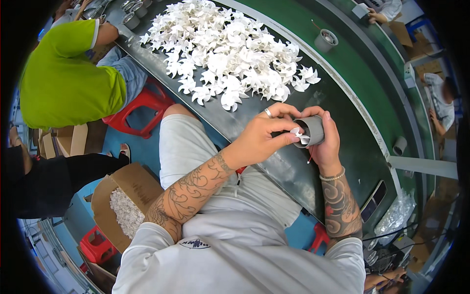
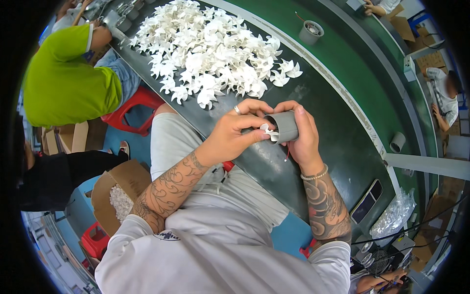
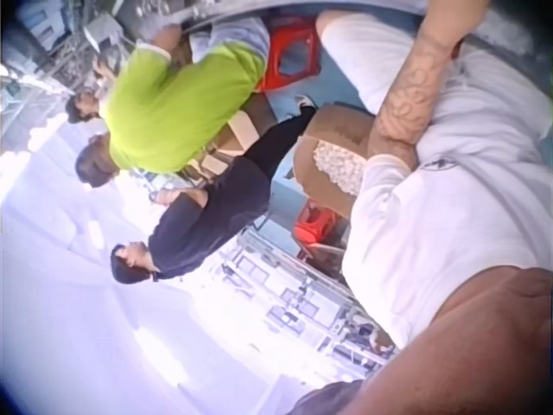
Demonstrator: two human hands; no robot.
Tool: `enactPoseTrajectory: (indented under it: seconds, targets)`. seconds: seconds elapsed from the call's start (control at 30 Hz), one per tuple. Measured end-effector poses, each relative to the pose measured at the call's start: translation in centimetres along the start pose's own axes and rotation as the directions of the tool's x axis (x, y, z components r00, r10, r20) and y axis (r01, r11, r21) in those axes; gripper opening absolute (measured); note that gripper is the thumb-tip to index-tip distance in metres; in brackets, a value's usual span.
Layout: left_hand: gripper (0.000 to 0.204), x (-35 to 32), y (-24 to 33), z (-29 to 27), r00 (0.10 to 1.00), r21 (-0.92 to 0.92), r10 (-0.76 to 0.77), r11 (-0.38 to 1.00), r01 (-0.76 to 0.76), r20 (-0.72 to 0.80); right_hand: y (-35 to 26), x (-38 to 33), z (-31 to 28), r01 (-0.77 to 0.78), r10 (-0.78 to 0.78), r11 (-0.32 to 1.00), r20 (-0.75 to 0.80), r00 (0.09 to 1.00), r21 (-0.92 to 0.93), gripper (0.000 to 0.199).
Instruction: Stuffing small grey canisters with white material on an assembly line.
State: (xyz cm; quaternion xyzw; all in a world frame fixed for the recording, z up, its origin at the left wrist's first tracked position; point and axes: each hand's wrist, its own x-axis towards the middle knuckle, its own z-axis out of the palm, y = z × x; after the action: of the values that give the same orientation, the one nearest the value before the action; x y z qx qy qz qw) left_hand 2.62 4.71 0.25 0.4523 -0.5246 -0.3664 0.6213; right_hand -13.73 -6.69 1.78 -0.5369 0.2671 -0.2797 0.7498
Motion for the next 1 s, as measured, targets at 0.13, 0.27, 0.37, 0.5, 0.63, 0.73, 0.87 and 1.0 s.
enactPoseTrajectory:
  seconds: [0.13, 0.27, 0.37, 0.5, 0.63, 0.73, 0.87, 1.0]
  targets:
    - [0.019, -0.2, 0.3, -0.3, 1.000, -0.002, -0.022, 1.000, 0.022, 0.007, -0.2, 0.1, 0.0, 0.023, -0.018, 0.997, 0.058, 0.998, -0.080, 0.048]
    - [0.019, -0.3, 0.7, -0.4, 1.000, 0.040, -0.029, 0.999, 0.029, 0.002, -0.6, 0.1, 0.3, 0.051, -0.041, 0.989, 0.076, 0.996, -0.140, 0.045]
    - [0.016, -0.4, 0.6, -0.5, 1.000, 0.054, -0.021, 0.998, 0.021, -0.007, -0.7, 0.0, 0.3, 0.063, -0.048, 0.984, 0.094, 0.994, -0.169, 0.042]
    - [0.020, -0.4, 0.1, -0.7, 0.984, -0.194, -0.179, 0.965, 0.176, 0.000, -0.7, -0.1, 0.3, 0.096, -0.068, 0.965, 0.119, 0.991, -0.245, 0.036]
    - [0.025, 0.2, 0.5, -0.9, 0.956, -0.235, -0.288, 0.927, 0.292, 0.052, -0.5, -0.1, 0.6, 0.139, -0.099, 0.924, 0.129, 0.987, -0.357, 0.035]
    - [0.025, 0.4, 0.7, -1.0, 0.930, -0.274, -0.359, 0.889, 0.366, 0.077, -0.5, 0.2, 0.5, 0.134, -0.096, 0.927, 0.123, 0.988, -0.351, 0.037]
    - [0.026, -0.3, -0.5, -1.1, 0.963, -0.269, -0.247, 0.925, 0.268, 0.109, -0.8, 0.1, 0.1, 0.107, -0.063, 0.945, 0.149, 0.987, -0.308, 0.038]
    - [0.021, -0.5, 0.5, -0.8, 0.985, -0.174, -0.173, 0.970, 0.173, 0.014, -0.9, 0.0, 0.4, 0.081, -0.038, 0.960, 0.161, 0.986, -0.268, 0.041]
